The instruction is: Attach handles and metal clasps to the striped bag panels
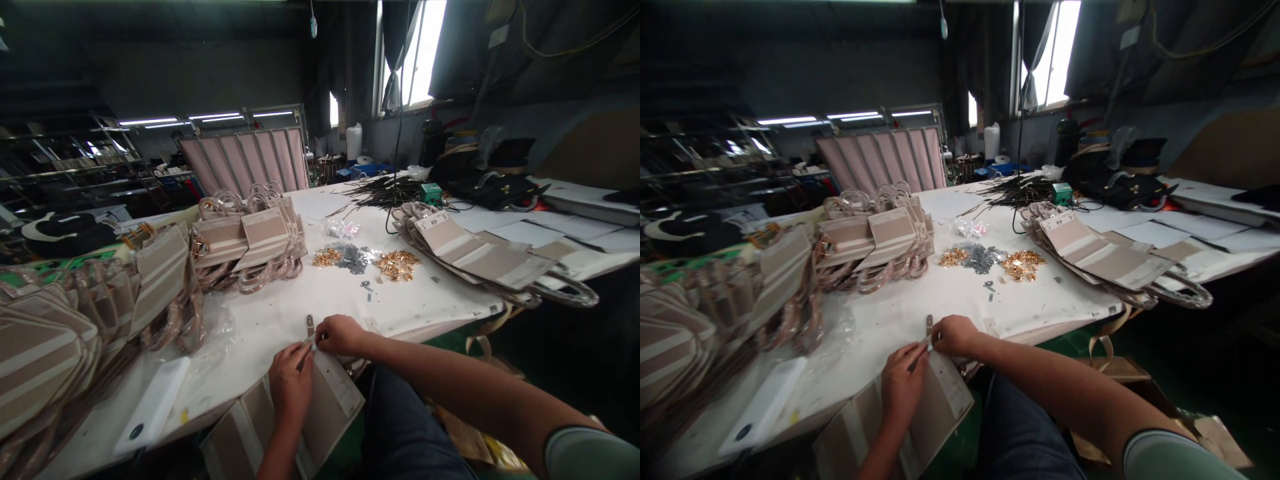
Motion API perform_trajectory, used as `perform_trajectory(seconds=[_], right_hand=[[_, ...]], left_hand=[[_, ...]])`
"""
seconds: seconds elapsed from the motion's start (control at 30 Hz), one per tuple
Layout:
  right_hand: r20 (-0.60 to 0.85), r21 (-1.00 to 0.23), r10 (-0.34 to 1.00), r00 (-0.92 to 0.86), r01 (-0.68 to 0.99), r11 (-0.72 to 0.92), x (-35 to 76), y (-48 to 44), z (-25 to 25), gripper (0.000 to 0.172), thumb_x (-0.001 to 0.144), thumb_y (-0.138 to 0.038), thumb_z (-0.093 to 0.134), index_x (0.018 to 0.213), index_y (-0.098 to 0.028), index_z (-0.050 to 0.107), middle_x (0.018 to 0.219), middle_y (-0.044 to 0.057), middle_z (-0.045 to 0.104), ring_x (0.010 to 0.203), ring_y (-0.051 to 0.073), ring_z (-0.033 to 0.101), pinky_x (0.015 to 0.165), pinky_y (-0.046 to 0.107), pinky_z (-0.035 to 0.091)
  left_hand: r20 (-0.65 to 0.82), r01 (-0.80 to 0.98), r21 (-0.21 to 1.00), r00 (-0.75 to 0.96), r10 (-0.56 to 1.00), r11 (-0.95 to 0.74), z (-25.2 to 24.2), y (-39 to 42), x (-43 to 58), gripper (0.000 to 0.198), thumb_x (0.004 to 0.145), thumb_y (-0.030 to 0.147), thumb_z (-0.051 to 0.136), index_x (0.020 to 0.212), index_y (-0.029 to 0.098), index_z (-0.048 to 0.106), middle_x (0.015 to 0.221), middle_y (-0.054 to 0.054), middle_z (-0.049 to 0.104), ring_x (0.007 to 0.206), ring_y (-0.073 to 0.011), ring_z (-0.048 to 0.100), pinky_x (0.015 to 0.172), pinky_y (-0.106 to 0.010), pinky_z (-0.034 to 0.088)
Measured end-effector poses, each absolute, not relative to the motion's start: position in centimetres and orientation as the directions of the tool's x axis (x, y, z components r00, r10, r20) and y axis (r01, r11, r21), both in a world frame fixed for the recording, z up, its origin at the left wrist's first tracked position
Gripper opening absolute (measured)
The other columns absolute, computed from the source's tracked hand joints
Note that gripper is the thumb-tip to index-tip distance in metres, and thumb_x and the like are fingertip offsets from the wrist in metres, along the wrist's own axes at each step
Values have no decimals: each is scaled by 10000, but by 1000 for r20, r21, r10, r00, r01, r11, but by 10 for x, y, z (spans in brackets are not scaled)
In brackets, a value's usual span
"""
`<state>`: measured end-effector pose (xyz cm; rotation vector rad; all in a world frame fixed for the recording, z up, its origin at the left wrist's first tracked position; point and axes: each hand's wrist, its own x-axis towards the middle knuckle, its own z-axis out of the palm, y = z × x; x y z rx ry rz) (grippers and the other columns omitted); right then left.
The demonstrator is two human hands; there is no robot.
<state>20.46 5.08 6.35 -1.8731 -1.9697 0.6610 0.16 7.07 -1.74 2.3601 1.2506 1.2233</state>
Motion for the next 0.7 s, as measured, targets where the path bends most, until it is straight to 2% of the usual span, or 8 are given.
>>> perform_trajectory(seconds=[0.1, 0.27, 0.4, 0.53, 0.7], right_hand=[[-79, -542, 994, -76, 840, 21, 205, 51, 67, 274, 827, -271, 698, 1044, -319, 860, 1014, 7, 816, 922, 211, 722, 749, 268, 465], [-153, -566, 983, -102, 824, -3, 239, 80, 77, 245, 802, -363, 826, 1037, -305, 866, 927, -18, 817, 830, 163, 730, 715, 212, 487], [-134, -502, 985, 112, 849, -165, 303, 122, 86, 268, 852, -372, 808, 1097, -271, 848, 1065, 26, 816, 947, 204, 735, 777, 248, 509], [-98, -407, 923, 371, 832, -377, 372, 158, 83, 329, 891, -331, 767, 1208, -252, 805, 1198, 89, 785, 1072, 269, 718, 812, 297, 516], [-81, -365, 864, 497, 792, -490, 420, 182, 66, 461, 878, -365, 781, 1321, -238, 752, 1264, 138, 753, 1108, 292, 702, 806, 295, 504]], left_hand=[[579, 567, 497, 347, 738, -657, -17, 79, -2, 231, 968, 331, 621, 1030, 283, 838, 1141, -75, 783, 1072, -298, 699, 966, -491, 579], [544, 563, 425, 467, 697, -709, -9, 90, -9, 237, 976, 349, 605, 1039, 336, 833, 1159, -49, 786, 1069, -288, 696, 929, -480, 562], [511, 611, 418, 453, 730, -672, -7, 96, -10, 223, 955, 392, 619, 996, 368, 838, 1127, -30, 799, 1049, -295, 700, 910, -498, 561], [481, 635, 425, 446, 755, -645, -13, 105, -11, 206, 919, 403, 641, 964, 395, 842, 1102, -9, 807, 1028, -291, 710, 900, -497, 583], [486, 607, 413, 484, 728, -679, -20, 112, -15, 183, 917, 428, 665, 986, 421, 835, 1101, 5, 808, 992, -276, 725, 845, -466, 608]])
